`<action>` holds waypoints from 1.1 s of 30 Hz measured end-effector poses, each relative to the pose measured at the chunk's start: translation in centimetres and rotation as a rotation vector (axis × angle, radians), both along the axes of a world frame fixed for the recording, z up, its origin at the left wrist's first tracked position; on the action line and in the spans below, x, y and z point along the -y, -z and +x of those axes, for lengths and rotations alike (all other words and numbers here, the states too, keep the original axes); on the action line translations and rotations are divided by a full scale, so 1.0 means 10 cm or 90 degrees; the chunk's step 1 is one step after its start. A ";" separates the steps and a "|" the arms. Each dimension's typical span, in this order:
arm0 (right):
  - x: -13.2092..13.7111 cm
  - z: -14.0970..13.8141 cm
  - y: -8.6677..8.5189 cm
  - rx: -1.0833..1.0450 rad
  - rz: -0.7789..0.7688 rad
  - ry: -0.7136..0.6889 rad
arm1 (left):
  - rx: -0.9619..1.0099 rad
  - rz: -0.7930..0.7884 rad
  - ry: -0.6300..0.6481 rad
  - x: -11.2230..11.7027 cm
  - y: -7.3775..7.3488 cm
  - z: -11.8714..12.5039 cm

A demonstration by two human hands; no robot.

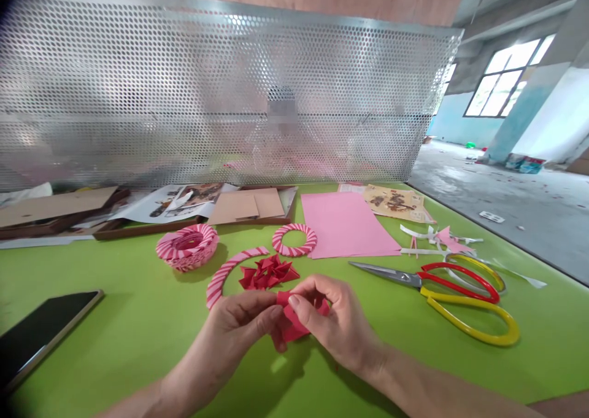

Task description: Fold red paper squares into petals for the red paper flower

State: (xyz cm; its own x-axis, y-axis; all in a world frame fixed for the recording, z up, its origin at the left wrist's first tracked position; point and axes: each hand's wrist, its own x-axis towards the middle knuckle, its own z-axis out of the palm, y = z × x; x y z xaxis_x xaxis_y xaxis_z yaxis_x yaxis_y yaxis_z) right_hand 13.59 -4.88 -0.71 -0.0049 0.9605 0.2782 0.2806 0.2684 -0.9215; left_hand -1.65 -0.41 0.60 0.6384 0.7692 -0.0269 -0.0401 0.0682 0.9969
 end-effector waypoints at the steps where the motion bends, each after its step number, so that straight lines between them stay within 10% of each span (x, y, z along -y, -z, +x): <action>1: 0.00 0.00 0.00 0.006 0.008 0.000 | 0.006 0.001 -0.007 0.00 0.01 0.00; 6: -0.01 0.00 -0.01 0.019 0.047 -0.009 | -0.004 0.084 -0.044 0.02 0.05 -0.02; 13: 0.03 0.02 -0.02 0.048 0.122 -0.056 | -0.041 0.573 -0.120 -0.01 0.06 -0.10; 18: 0.02 0.04 -0.04 0.077 0.191 -0.044 | -0.008 0.712 -0.122 -0.03 0.06 -0.12; 26: 0.01 0.05 -0.02 0.107 0.229 -0.035 | -0.028 0.700 -0.122 -0.05 0.09 -0.11; 33: 0.01 0.04 -0.06 0.104 0.140 -0.030 | -0.136 0.425 -0.066 -0.04 0.08 -0.08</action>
